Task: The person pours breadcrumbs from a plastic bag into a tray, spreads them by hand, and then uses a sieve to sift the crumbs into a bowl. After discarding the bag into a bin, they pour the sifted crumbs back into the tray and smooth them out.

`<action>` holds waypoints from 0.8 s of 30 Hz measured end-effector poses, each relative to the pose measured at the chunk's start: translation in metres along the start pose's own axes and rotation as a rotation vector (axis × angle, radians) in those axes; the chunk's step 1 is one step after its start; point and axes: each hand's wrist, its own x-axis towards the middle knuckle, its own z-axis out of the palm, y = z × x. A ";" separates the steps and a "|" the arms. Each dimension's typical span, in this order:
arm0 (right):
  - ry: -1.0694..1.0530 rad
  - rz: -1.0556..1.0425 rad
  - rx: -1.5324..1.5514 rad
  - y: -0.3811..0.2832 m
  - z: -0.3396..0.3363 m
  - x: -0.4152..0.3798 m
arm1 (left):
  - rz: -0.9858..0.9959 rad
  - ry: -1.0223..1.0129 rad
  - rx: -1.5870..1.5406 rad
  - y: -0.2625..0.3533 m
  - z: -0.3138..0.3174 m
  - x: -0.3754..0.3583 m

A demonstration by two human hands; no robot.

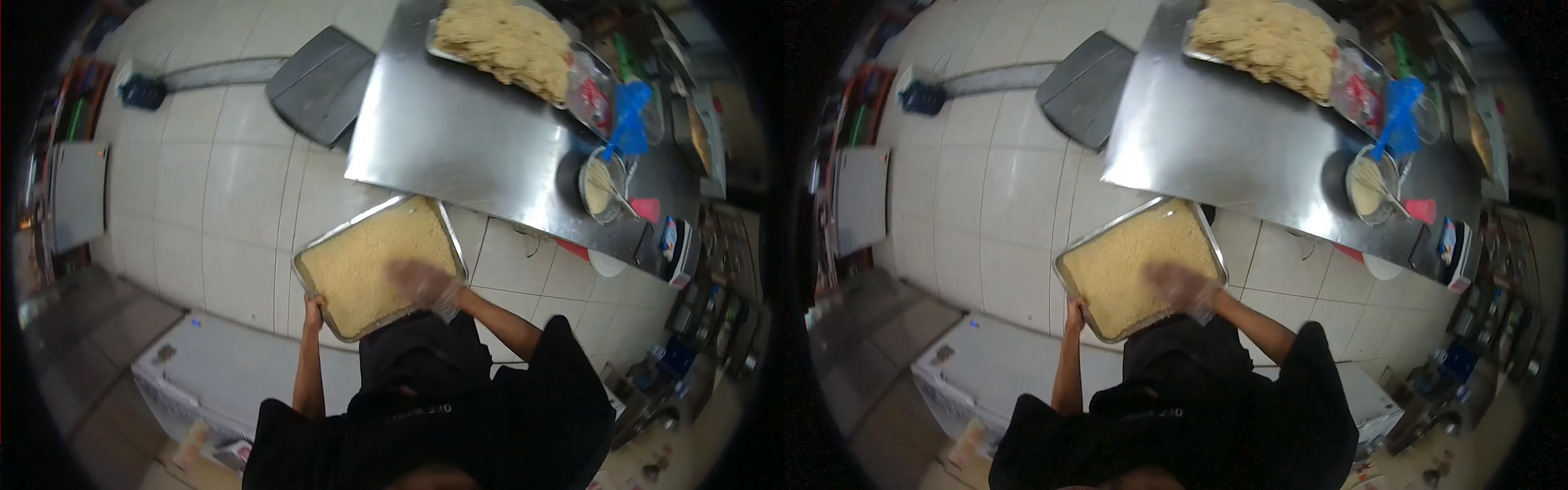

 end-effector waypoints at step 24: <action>0.822 0.449 -0.041 -0.130 -0.063 0.006 | -0.013 -0.392 -0.040 0.207 0.028 -0.018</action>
